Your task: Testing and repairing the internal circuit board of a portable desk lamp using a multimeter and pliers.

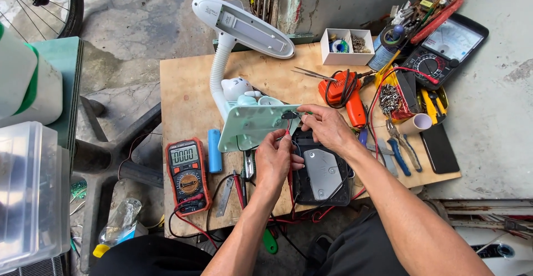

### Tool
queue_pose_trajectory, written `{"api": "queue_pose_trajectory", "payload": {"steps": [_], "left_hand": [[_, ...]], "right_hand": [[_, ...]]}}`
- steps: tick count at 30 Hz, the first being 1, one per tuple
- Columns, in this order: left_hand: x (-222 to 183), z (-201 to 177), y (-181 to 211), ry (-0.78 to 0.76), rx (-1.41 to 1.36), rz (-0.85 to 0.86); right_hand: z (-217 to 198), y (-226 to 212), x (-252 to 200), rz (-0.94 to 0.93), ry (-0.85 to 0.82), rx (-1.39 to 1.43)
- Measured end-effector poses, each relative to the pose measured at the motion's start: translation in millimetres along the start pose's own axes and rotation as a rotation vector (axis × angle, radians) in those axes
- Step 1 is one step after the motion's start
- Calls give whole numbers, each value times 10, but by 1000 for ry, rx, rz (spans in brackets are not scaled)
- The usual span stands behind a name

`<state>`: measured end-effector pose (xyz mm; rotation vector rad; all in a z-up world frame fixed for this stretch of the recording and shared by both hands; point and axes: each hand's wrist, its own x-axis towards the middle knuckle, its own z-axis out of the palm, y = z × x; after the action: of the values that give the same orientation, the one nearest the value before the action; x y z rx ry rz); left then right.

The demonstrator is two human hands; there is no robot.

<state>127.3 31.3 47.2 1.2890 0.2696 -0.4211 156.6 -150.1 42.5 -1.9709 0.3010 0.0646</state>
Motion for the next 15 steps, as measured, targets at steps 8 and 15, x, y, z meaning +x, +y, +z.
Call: {"api": "queue_pose_trajectory", "payload": {"steps": [8,15], "left_hand": [[-6,25,52,13,-5,31],[88,45,-92,4,-59,17]], "right_hand": [[20,-12,7,66,-3,-39],[56,29,30,70,10,-34]]}}
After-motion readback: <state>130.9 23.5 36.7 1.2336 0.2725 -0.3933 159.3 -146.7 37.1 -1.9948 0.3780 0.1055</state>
